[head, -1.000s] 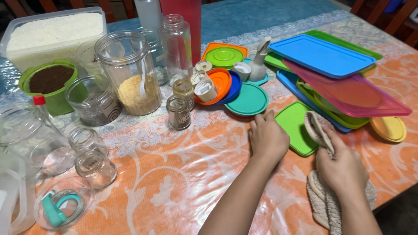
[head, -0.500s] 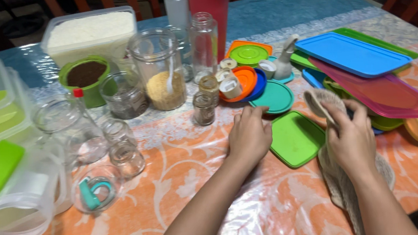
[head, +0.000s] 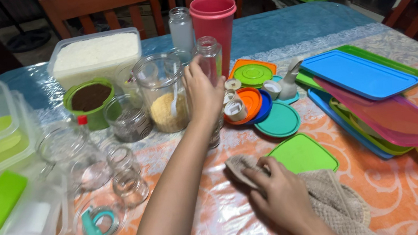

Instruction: The person wipes multiple glass jars and plastic containers with a cloth on a table. They handle each item one at a time, rotating and wiping the exterior surfaces, then place them back on the table.

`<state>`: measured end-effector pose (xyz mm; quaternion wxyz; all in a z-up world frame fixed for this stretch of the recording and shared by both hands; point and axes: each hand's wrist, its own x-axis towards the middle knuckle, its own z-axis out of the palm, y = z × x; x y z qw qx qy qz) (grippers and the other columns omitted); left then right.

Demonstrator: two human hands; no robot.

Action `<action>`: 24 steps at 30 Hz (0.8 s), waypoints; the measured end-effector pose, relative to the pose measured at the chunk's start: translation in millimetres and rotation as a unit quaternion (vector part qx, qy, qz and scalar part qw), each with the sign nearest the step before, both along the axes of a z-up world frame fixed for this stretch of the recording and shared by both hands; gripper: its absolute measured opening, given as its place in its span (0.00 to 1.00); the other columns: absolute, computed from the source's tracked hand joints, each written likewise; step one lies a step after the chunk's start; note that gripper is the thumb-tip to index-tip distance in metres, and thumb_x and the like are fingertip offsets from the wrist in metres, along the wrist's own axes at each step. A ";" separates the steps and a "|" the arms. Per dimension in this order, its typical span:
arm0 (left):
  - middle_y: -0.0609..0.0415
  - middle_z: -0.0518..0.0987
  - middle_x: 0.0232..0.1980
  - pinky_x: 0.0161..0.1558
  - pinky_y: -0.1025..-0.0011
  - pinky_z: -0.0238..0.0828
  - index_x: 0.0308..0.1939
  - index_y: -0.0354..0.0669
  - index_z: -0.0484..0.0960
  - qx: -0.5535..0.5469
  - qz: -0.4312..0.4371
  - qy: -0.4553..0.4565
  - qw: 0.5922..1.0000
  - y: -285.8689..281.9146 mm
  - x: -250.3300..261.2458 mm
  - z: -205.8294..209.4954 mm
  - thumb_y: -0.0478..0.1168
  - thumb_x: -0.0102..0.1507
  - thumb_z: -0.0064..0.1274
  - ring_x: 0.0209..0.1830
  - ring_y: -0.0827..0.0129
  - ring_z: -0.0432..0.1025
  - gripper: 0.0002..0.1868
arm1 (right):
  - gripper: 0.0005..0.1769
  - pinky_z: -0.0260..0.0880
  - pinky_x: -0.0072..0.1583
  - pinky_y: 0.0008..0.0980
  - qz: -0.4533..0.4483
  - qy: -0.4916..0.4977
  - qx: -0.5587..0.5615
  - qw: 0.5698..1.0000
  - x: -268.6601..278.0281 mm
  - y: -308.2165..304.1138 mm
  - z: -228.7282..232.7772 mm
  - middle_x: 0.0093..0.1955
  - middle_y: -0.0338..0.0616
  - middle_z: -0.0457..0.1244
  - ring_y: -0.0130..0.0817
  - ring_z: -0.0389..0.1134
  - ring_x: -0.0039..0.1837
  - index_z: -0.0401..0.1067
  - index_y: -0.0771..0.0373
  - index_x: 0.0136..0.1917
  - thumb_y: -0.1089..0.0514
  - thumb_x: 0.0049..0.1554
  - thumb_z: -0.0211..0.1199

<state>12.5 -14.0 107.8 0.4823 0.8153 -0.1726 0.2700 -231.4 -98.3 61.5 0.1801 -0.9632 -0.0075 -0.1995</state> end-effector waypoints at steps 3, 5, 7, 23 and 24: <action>0.39 0.64 0.72 0.70 0.53 0.57 0.72 0.36 0.57 0.028 0.040 -0.014 0.999 -15.1 21.3 1.9 0.37 0.51 0.72 0.69 0.44 0.59 0.50 | 0.24 0.70 0.55 0.48 -0.018 0.000 0.026 1.000 0.3 -1.4 -8.1 0.57 0.48 0.65 0.51 0.70 0.54 0.79 0.49 0.56 0.55 0.43 0.68; 0.39 0.61 0.75 0.69 0.52 0.56 0.74 0.37 0.52 0.060 0.062 0.009 0.996 -24.1 29.8 7.9 0.38 0.51 0.72 0.70 0.44 0.57 0.55 | 0.24 0.70 0.53 0.48 -0.007 -0.009 0.033 0.999 1.4 -4.4 -10.2 0.56 0.48 0.65 0.51 0.70 0.54 0.79 0.50 0.56 0.55 0.43 0.68; 0.37 0.57 0.76 0.67 0.49 0.54 0.76 0.39 0.47 0.097 0.082 0.066 0.990 -30.7 35.2 15.2 0.38 0.51 0.73 0.69 0.44 0.55 0.59 | 0.25 0.71 0.52 0.47 -0.001 -0.004 0.039 0.999 3.7 -7.8 -10.9 0.56 0.47 0.66 0.50 0.70 0.53 0.80 0.49 0.56 0.55 0.43 0.68; 0.42 0.69 0.64 0.64 0.57 0.66 0.66 0.41 0.66 0.076 0.088 0.070 0.991 -43.8 32.0 -4.8 0.43 0.47 0.76 0.65 0.49 0.62 0.48 | 0.26 0.71 0.52 0.46 -0.018 0.032 0.052 0.998 4.4 -10.3 -10.8 0.54 0.43 0.65 0.47 0.71 0.51 0.80 0.45 0.58 0.54 0.44 0.69; 0.43 0.69 0.64 0.64 0.57 0.66 0.67 0.42 0.66 0.076 0.071 0.027 0.994 -40.7 27.1 -5.9 0.43 0.45 0.76 0.65 0.50 0.62 0.50 | 0.26 0.71 0.52 0.46 -0.019 0.030 0.053 0.998 5.3 -10.0 -10.0 0.54 0.42 0.65 0.47 0.71 0.51 0.80 0.45 0.58 0.54 0.45 0.69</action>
